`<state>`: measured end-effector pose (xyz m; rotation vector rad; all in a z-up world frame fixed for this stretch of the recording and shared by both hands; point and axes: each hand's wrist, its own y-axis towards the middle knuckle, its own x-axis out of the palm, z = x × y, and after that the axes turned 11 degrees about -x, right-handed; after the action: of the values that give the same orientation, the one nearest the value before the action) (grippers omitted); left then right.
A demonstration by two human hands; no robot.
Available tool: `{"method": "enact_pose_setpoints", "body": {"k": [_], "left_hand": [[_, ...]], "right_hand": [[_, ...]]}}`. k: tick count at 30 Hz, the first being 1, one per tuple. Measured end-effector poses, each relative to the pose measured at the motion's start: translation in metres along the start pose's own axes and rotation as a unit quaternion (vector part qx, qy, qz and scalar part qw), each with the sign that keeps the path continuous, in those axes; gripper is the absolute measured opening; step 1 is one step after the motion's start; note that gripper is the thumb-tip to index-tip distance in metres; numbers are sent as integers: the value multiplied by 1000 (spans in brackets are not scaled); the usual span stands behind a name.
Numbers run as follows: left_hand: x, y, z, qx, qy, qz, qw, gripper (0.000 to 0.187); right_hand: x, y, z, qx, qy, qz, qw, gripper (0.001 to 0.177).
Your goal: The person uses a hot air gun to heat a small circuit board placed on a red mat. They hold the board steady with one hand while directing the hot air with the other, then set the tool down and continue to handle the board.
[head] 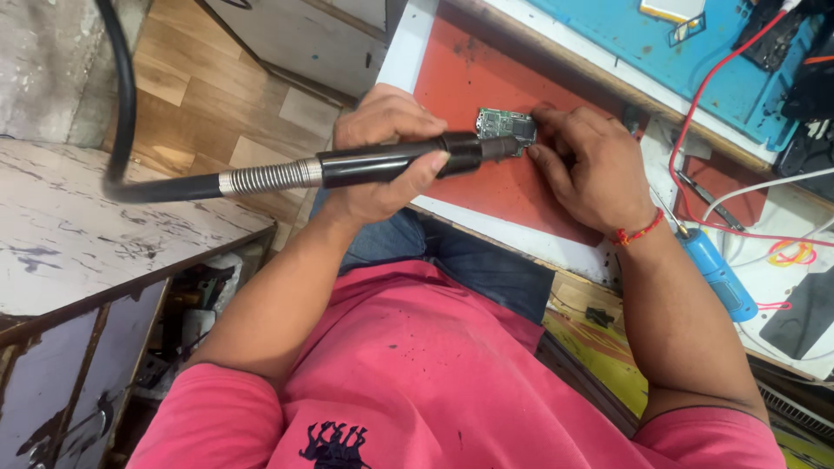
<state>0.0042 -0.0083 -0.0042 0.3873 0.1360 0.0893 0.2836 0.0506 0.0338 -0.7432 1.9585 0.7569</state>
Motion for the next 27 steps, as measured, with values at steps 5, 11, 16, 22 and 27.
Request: {"method": "enact_pose_setpoints", "body": {"k": [5,11,16,22,27], "left_hand": [[-1,0,-1,-27,4,11,1000,17],[3,-5,-4,-52,13,45,998,16],[2,-4,-3,-14,29,4,999,17],[1,2,0,13,8,-41,999,19],[2,-9,4,-6,20,23,1000,15]], "right_hand": [[2,-1,0,-20,-27,6,999,35],[6,-6,0,6,-30,11,999,32],[3,-3,0,-6,-17,24,1000,32],[-3,3,-2,0,-27,7,1000,37],[-1,-2,-8,16,-38,9,999,31]]}}
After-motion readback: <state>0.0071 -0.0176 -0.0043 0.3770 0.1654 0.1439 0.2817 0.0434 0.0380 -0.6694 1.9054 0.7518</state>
